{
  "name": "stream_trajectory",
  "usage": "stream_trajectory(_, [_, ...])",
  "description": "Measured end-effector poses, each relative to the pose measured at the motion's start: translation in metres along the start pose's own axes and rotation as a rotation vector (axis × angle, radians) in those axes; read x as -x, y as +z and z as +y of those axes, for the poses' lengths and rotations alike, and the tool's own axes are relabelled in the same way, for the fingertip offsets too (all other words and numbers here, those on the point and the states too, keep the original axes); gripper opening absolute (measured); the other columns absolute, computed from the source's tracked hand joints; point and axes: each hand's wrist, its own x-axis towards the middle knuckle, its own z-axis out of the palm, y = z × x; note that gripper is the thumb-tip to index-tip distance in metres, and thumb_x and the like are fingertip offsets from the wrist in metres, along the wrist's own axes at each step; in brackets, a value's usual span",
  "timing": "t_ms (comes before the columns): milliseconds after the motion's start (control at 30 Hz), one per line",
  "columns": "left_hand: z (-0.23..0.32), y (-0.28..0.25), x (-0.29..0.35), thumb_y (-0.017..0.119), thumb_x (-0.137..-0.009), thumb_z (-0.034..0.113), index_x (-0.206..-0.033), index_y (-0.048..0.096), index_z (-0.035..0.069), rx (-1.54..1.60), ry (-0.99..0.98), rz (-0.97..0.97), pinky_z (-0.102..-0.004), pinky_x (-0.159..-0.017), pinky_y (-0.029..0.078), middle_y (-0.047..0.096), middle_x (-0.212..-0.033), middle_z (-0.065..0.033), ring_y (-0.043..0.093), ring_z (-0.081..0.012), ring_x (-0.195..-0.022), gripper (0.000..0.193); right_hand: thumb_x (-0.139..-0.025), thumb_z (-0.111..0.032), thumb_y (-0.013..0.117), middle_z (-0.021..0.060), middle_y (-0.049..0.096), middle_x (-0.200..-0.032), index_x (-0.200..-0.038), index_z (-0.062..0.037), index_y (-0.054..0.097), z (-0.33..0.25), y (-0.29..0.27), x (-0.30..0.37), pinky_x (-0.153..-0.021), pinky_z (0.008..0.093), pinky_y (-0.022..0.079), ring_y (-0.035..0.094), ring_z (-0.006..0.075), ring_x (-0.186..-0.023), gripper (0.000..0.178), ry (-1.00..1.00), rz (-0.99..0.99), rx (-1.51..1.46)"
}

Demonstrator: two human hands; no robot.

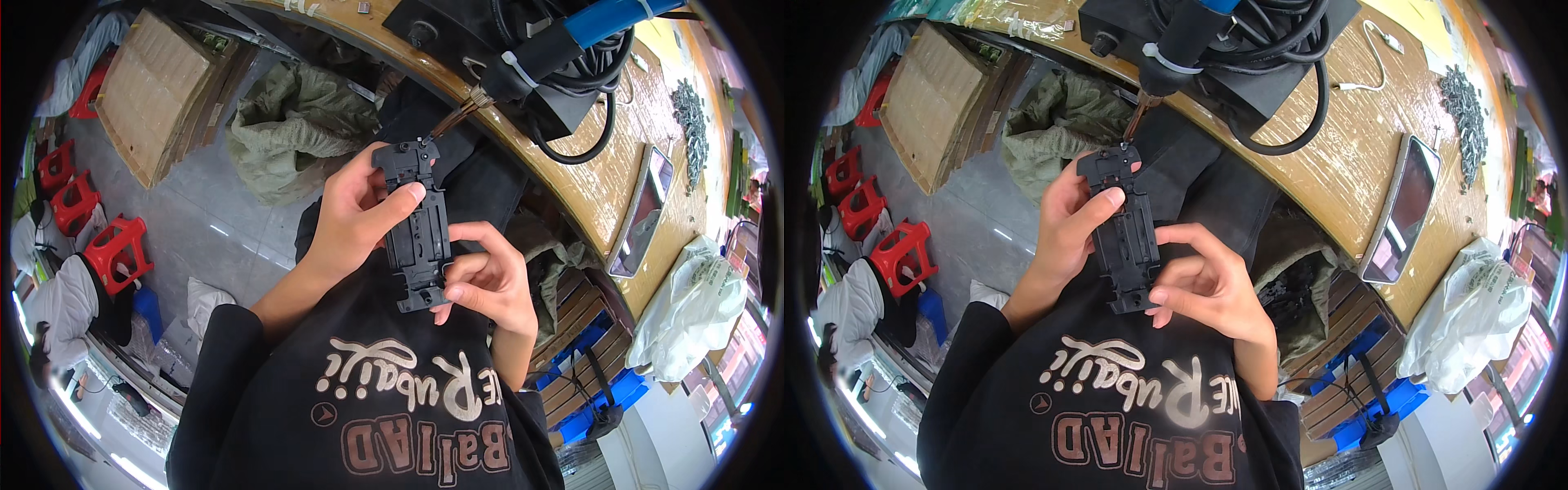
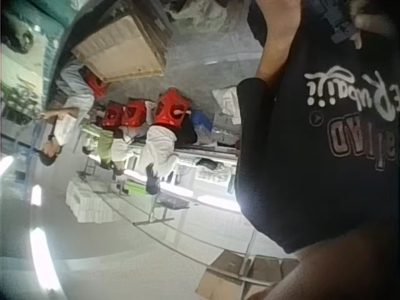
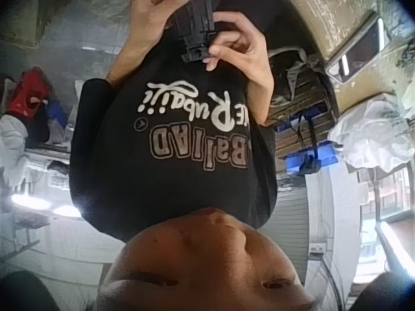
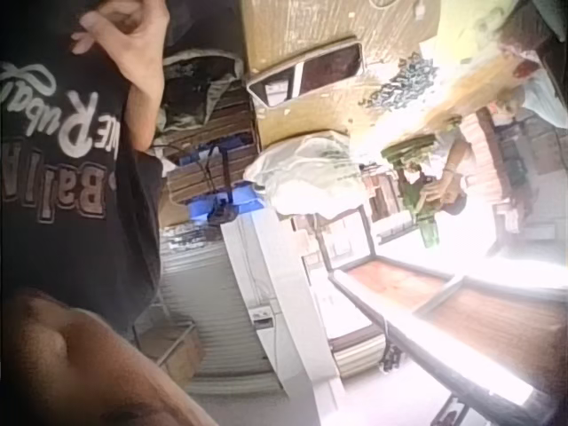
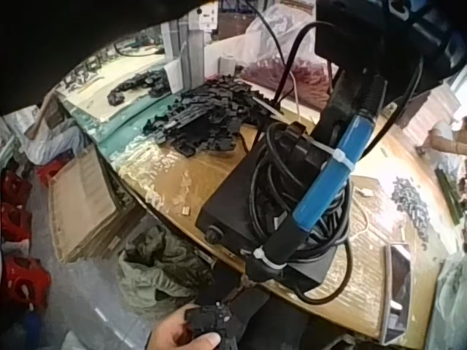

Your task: Assembling small black plastic parts and springs at a manufacturing workbench.

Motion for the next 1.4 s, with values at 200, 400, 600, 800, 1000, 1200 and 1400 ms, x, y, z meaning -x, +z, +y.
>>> stream_trajectory(200, [0.0, -0.002, -0.001, 0.058, -0.078, 0.009, -0.099, 0.051, 0.003, -0.027, 0.002, -0.032, -0.0136, -0.042, 0.032, 0.054, -0.075, 0.001, 0.046, 0.0004, -0.057, 0.023, -0.076, 0.007, 0.057, 0.0132, 0.06, -0.067, -0.116, 0.0039, 0.035, -0.002, 0.001, 0.002, -0.051, 0.0235, 0.047, 0.06, 0.0191, -0.056, 0.046, -0.027, 0.012, -0.022])
stream_trajectory(400, [0.001, -0.002, -0.002, 0.059, -0.078, 0.008, -0.096, 0.05, 0.001, -0.091, 0.092, -0.024, -0.0147, -0.051, 0.037, 0.053, -0.073, 0.0011, 0.047, -0.0005, -0.061, 0.021, -0.075, 0.007, 0.058, 0.0131, 0.059, -0.067, -0.115, 0.0042, 0.035, -0.004, 0.003, 0.002, -0.052, 0.0237, 0.047, 0.06, 0.0191, -0.056, 0.046, -0.029, 0.0, -0.013])
stream_trajectory(600, [0.004, -0.008, -0.004, 0.059, -0.077, 0.008, -0.093, 0.05, 0.0, -0.226, 0.132, -0.06, -0.0162, -0.055, 0.039, 0.055, -0.071, 0.0003, 0.048, -0.0016, -0.064, 0.019, -0.076, 0.008, 0.057, 0.0123, 0.059, -0.068, -0.116, 0.0041, 0.035, -0.004, 0.002, 0.0, -0.052, 0.0241, 0.048, 0.06, 0.0184, -0.057, 0.046, -0.026, -0.021, -0.038])
stream_trajectory(800, [0.002, -0.008, -0.005, 0.059, -0.077, 0.01, -0.09, 0.051, 0.0, -0.296, 0.182, -0.039, -0.0168, -0.052, 0.037, 0.055, -0.066, 0.0003, 0.046, -0.0016, -0.059, 0.019, -0.076, 0.008, 0.057, 0.0119, 0.059, -0.068, -0.116, 0.0041, 0.035, -0.001, 0.002, -0.001, -0.054, 0.024, 0.048, 0.059, 0.0175, -0.057, 0.046, -0.018, -0.024, -0.067])
stream_trajectory(1000, [-0.004, -0.011, -0.008, 0.059, -0.076, 0.01, -0.088, 0.051, 0.001, -0.373, 0.208, -0.013, -0.0165, -0.047, 0.033, 0.054, -0.063, 0.0016, 0.043, -0.0004, -0.054, 0.018, -0.076, 0.007, 0.058, 0.0117, 0.059, -0.068, -0.116, 0.0041, 0.037, 0.003, -0.006, -0.006, -0.054, 0.0234, 0.047, 0.059, 0.0164, -0.058, 0.045, 0.008, -0.014, -0.014])
stream_trajectory(1200, [-0.002, -0.011, -0.01, 0.06, -0.076, 0.011, -0.087, 0.051, 0.001, -0.372, 0.199, -0.006, -0.0162, -0.048, 0.034, 0.055, -0.063, 0.0017, 0.044, -0.0004, -0.055, 0.017, -0.076, 0.006, 0.058, 0.0116, 0.059, -0.068, -0.116, 0.0043, 0.038, 0.001, -0.006, -0.008, -0.054, 0.0235, 0.047, 0.059, 0.016, -0.058, 0.044, -0.009, -0.014, 0.01])
stream_trajectory(1400, [0.001, -0.009, -0.01, 0.06, -0.076, 0.011, -0.086, 0.051, 0.001, -0.343, 0.194, 0.008, -0.0163, -0.051, 0.037, 0.055, -0.064, 0.0008, 0.046, -0.0012, -0.057, 0.017, -0.076, 0.007, 0.058, 0.0117, 0.059, -0.068, -0.116, 0.0045, 0.037, 0.0, -0.004, -0.009, -0.054, 0.0236, 0.047, 0.059, 0.0163, -0.057, 0.045, -0.03, -0.01, -0.004])
